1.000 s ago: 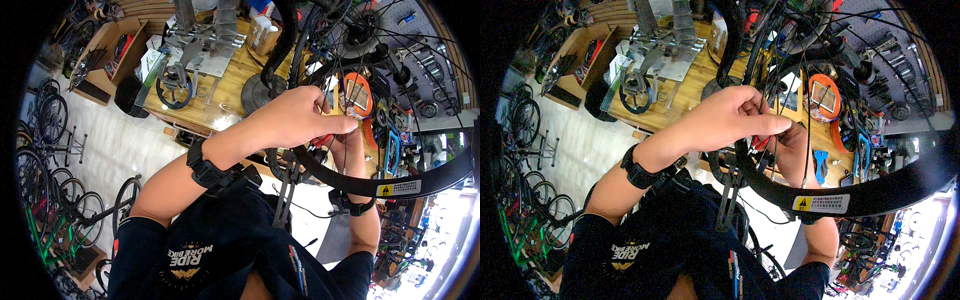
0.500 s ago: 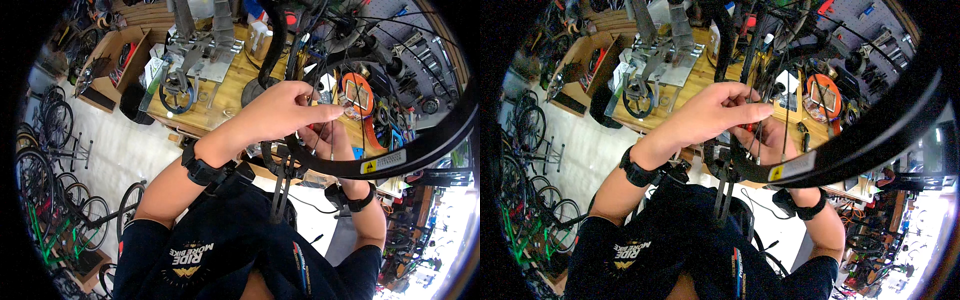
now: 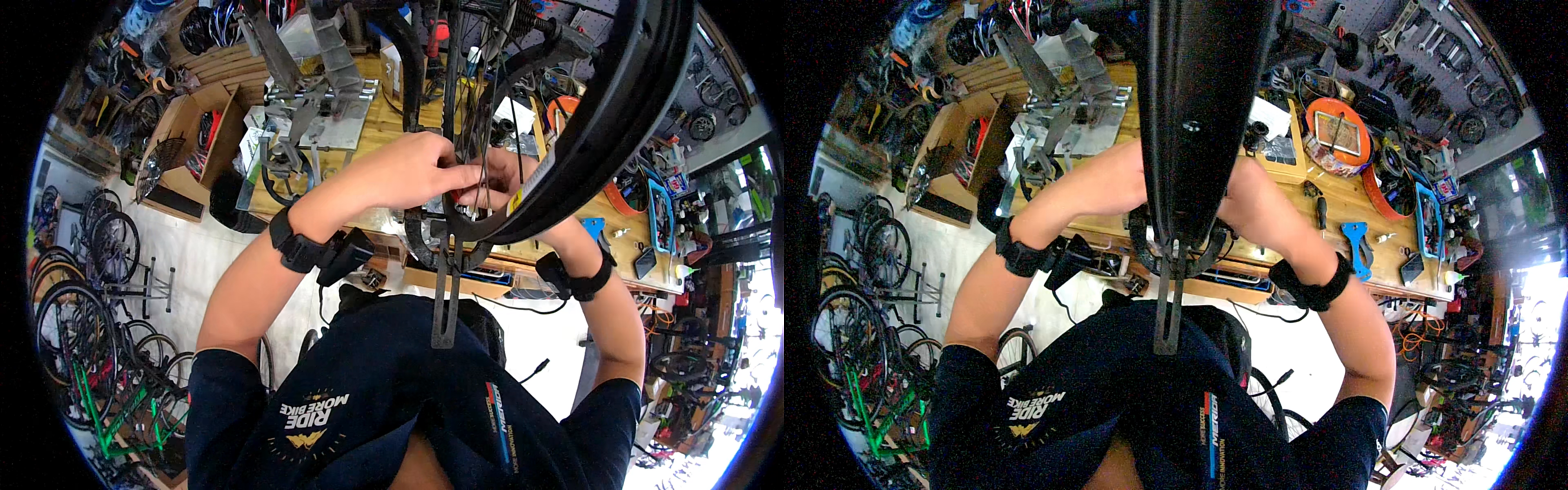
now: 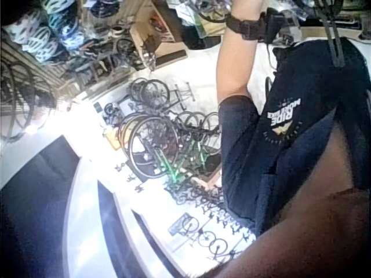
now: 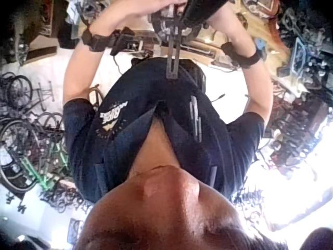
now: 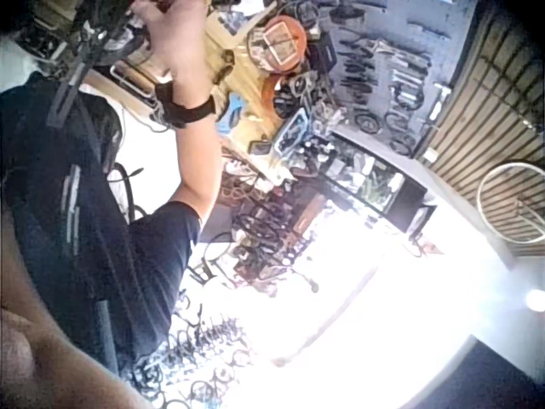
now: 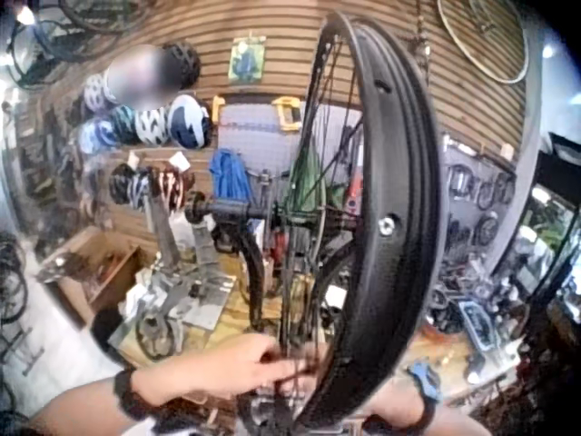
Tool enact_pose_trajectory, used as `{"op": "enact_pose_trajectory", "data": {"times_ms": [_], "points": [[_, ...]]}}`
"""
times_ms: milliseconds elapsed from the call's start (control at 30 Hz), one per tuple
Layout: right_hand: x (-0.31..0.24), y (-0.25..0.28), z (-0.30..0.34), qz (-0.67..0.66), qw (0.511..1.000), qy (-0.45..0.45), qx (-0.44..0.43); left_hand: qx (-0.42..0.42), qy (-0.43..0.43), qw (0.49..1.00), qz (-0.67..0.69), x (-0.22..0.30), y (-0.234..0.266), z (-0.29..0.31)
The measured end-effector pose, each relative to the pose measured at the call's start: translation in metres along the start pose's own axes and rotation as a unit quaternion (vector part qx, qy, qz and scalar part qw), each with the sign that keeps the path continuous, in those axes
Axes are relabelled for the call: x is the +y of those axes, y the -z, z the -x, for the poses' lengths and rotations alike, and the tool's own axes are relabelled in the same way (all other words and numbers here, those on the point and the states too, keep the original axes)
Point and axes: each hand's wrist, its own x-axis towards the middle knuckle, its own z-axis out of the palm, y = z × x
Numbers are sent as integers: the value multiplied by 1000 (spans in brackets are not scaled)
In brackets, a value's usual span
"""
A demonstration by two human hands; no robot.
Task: The person adjusts the spoke nipples on a bicycle wheel using a red spoke wrench. They rotate the wheel while tightening or loosening individual spokes on a truing stand.
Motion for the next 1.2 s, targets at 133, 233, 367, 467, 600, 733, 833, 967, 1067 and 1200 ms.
{"op": "enact_pose_trajectory", "data": {"times_ms": [133, 233, 367, 467, 600, 733, 833, 967, 1067, 1200], "points": [[-1, 5, 12, 71, 996, -53, 13, -16, -10, 998, -52, -2, -7, -11], [-7, 4, 22, 68, 995, 6, 71, 40, -10, 994, -100, -11, -22, -15], [-15, 10, 36, 64, 992, -11, 107, 69, -3, 996, -56, 8, -23, -4], [-24, 21, 47, 94, 989, -26, 109, 19, -17, 996, 84, 4, -20, 0], [-27, 22, 60, 23, 988, -28, 149, -114, 53, 893, 432, -7, -8, 6], [-19, 28, 70, -48, 987, -89, 124, -131, 30, 886, 444, -7, -1, 6], [-18, 30, 76, -12, 988, -108, 108, -113, 0, 920, 374, -7, 0, -1], [-21, 26, 78, -6, 987, -105, 119, -4, -22, 978, 206, -9, -14, -7], [-18, 24, 79, -10, 987, -100, 122, 79, -29, 994, 69, -9, -22, -9], [-19, 25, 83, -3, 987, -112, 115, 153, -62, 986, -7, 5, -25, -8]]}}
